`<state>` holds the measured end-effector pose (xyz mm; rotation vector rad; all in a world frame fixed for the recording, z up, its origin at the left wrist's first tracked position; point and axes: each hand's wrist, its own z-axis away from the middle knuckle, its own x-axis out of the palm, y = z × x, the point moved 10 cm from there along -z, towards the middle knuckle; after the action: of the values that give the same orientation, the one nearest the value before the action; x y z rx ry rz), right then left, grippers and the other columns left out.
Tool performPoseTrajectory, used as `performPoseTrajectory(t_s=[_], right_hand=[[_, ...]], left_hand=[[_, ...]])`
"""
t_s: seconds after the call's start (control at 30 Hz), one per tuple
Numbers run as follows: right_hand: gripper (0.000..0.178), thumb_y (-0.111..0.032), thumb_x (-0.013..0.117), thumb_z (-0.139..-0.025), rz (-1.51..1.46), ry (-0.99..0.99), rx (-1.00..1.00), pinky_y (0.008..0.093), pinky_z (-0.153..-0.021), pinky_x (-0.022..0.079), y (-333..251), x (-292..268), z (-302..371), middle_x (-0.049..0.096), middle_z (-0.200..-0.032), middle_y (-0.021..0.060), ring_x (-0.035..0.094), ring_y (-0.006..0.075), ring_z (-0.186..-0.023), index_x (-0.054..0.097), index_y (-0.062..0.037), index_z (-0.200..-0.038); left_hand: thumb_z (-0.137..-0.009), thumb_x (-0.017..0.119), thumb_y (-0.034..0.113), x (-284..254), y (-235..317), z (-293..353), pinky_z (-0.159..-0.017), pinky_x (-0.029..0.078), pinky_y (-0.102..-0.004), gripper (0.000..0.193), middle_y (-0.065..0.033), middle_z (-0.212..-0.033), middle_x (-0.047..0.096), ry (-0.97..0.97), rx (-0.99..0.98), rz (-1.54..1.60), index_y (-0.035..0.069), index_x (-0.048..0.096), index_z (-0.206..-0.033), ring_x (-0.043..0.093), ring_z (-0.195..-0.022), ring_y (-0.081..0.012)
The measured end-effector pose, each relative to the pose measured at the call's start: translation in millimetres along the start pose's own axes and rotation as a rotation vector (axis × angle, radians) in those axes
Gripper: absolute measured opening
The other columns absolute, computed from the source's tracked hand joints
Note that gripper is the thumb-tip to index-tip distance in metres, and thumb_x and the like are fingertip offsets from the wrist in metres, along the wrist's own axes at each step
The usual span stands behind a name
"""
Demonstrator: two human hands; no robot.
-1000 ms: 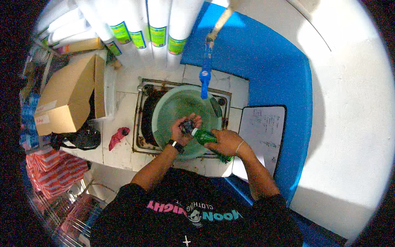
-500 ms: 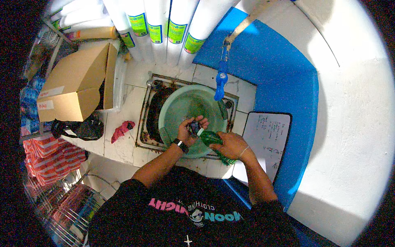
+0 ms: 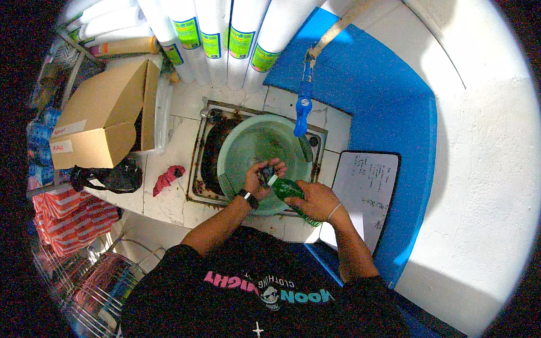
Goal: The person washes a small dark garment by hand in a green basin placed in a sink. They repeatedly apply liquid detergent from a green bottle, scrub the fabric with a green sponge, and rinse under running water from a blue tap. The garment remains in the basin throughout the clip.
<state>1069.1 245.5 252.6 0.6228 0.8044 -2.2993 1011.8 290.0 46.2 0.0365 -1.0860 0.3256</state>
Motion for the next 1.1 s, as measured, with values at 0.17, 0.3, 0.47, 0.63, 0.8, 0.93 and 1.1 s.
performPoseTrajectory(t_s=[0.17,0.3,0.47,0.63,0.8,0.93,1.1], right_hand=[[0.051,-0.051,0.063,-0.088,0.025,0.06,0.004,0.0518,-0.08,0.051,5.2,-1.3,-2.3,0.069,-0.093,0.0235,0.066,0.0432,-0.089,0.063,-0.0047,-0.11],[0.052,-0.051,0.063,-0.088,0.03,0.0,0.006,0.0521,-0.08,0.051,5.3,9.0,-2.7,0.069,-0.092,0.0235,0.066,0.0433,-0.089,0.062,-0.0052,-0.112],[0.051,-0.051,0.063,-0.088,0.016,0.034,0.038,0.0518,-0.08,0.051,4.5,7.2,0.0,0.069,-0.093,0.024,0.066,0.0432,-0.089,0.063,-0.0066,-0.114],[0.051,-0.05,0.063,-0.088,0.032,0.096,0.06,0.0519,-0.08,0.051,6.2,1.3,2.7,0.069,-0.095,0.024,0.066,0.0434,-0.09,0.063,-0.0061,-0.114],[0.05,-0.049,0.062,-0.089,0.018,0.082,0.045,0.0524,-0.08,0.051,4.8,6.8,2.7,0.069,-0.094,0.0238,0.065,0.0436,-0.089,0.063,-0.0055,-0.113],[0.049,-0.048,0.062,-0.089,-0.016,0.101,0.051,0.0522,-0.081,0.051,4.9,8.4,2.5,0.068,-0.093,0.0244,0.065,0.0435,-0.089,0.063,-0.0054,-0.113],[0.048,-0.048,0.062,-0.089,-0.023,0.103,0.034,0.0519,-0.081,0.051,6.2,9.7,2.1,0.068,-0.092,0.0244,0.065,0.0433,-0.09,0.063,-0.0055,-0.112]], left_hand=[[-0.095,0.05,0.022,3.7,0.1,-0.6,-0.1,0.049,-0.0445,0.039,-0.023,-0.117,0.064,-0.041,0.016,-0.008,-0.007,0.058,-0.119,0.06,-0.113,-0.0387],[-0.094,0.053,0.022,-2.2,-2.1,-2.7,-0.097,0.05,-0.0429,0.037,-0.021,-0.112,0.066,0.013,0.005,-0.012,-0.007,0.059,-0.116,0.062,-0.107,-0.0381],[-0.093,0.054,0.023,-1.9,-3.3,-4.1,-0.097,0.05,-0.0425,0.037,-0.0196,-0.109,0.066,-0.02,0.002,-0.01,-0.006,0.059,-0.115,0.062,-0.105,-0.0367],[-0.093,0.052,0.024,-3.4,-4.0,-5.4,-0.097,0.05,-0.0419,0.038,-0.0191,-0.108,0.066,-0.024,0.007,-0.02,-0.007,0.059,-0.115,0.062,-0.105,-0.036],[-0.093,0.05,0.022,-3.1,-8.1,-6.4,-0.094,0.051,-0.0416,0.036,-0.018,-0.104,0.067,-0.044,-0.017,0.02,-0.007,0.058,-0.114,0.063,-0.098,-0.0341],[-0.094,0.053,0.026,-1.0,-7.0,-6.1,-0.099,0.05,-0.0412,0.038,-0.0176,-0.107,0.069,-0.077,-0.01,-0.061,-0.005,0.061,-0.115,0.066,-0.101,-0.0306],[-0.099,0.05,0.039,-10.7,-7.0,-5.3,-0.093,0.053,-0.0417,0.046,-0.0174,-0.104,0.068,0.059,-0.025,-0.123,-0.005,0.062,-0.111,0.065,-0.099,-0.0328]])
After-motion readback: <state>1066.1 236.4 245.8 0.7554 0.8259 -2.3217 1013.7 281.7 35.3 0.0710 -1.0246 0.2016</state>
